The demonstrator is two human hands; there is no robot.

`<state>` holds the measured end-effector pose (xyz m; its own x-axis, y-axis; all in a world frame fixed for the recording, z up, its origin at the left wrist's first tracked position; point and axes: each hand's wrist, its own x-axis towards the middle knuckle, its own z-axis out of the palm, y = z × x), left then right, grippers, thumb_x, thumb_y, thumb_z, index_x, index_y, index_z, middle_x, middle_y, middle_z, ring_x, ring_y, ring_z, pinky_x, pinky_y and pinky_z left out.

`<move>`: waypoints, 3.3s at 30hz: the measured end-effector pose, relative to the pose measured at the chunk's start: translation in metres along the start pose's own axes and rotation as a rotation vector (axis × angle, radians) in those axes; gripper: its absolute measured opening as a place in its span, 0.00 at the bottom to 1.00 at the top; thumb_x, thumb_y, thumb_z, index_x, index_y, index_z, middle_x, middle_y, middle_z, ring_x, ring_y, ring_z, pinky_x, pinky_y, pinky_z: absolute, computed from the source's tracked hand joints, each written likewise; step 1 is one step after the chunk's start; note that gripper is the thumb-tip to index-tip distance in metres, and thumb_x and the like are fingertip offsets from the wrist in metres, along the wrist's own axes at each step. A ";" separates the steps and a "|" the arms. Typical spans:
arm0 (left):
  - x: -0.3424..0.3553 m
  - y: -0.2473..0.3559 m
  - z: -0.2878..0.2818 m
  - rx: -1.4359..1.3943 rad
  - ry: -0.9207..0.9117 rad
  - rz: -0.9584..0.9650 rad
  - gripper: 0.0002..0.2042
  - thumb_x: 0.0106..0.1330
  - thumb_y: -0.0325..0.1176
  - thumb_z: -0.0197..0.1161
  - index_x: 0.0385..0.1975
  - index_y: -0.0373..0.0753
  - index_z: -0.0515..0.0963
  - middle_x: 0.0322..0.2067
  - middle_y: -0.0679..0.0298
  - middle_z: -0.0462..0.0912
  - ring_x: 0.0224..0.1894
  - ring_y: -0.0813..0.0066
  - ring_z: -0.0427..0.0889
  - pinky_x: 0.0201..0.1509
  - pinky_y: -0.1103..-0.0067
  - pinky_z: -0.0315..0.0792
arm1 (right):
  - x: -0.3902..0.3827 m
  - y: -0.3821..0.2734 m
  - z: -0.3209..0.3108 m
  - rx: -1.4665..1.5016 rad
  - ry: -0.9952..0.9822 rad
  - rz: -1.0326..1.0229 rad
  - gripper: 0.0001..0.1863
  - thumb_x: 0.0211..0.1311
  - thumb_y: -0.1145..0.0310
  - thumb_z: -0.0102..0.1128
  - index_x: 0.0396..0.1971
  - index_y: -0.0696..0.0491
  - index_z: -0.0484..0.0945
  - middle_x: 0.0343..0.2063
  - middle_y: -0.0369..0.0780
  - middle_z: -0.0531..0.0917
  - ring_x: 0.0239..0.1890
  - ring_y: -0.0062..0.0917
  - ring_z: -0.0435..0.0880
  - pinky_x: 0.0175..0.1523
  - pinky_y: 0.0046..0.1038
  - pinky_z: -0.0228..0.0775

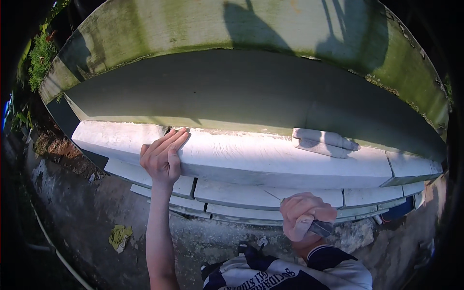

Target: Smoothing and shaping the edge of white masonry blocks using a hand scraper.

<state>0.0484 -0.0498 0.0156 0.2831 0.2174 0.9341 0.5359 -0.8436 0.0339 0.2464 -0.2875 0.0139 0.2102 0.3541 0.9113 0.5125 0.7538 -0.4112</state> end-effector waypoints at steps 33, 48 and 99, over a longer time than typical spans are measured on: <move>-0.006 0.002 0.004 -0.008 0.004 -0.011 0.21 0.71 0.36 0.43 0.40 0.53 0.90 0.40 0.76 0.91 0.47 0.83 0.88 0.39 0.83 0.64 | -0.022 0.003 -0.003 0.234 0.213 -0.082 0.14 0.75 0.68 0.55 0.35 0.54 0.58 0.16 0.39 0.74 0.13 0.23 0.72 0.20 0.29 0.72; -0.003 -0.001 0.005 -0.012 0.030 -0.008 0.20 0.70 0.35 0.44 0.39 0.54 0.90 0.39 0.76 0.91 0.46 0.83 0.89 0.36 0.84 0.64 | -0.012 0.012 -0.001 0.175 0.143 0.096 0.12 0.74 0.72 0.55 0.33 0.56 0.60 0.13 0.40 0.73 0.12 0.24 0.71 0.17 0.29 0.68; -0.007 0.005 -0.002 -0.016 0.050 -0.040 0.18 0.69 0.33 0.48 0.39 0.55 0.90 0.40 0.77 0.91 0.47 0.83 0.88 0.38 0.83 0.65 | -0.012 0.024 0.013 -0.465 0.007 -0.019 0.13 0.70 0.70 0.58 0.27 0.53 0.64 0.14 0.36 0.74 0.12 0.20 0.68 0.24 0.27 0.74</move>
<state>0.0471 -0.0563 0.0099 0.2212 0.2268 0.9485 0.5334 -0.8424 0.0770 0.2454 -0.2658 -0.0071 0.2019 0.3380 0.9192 0.8346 0.4317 -0.3421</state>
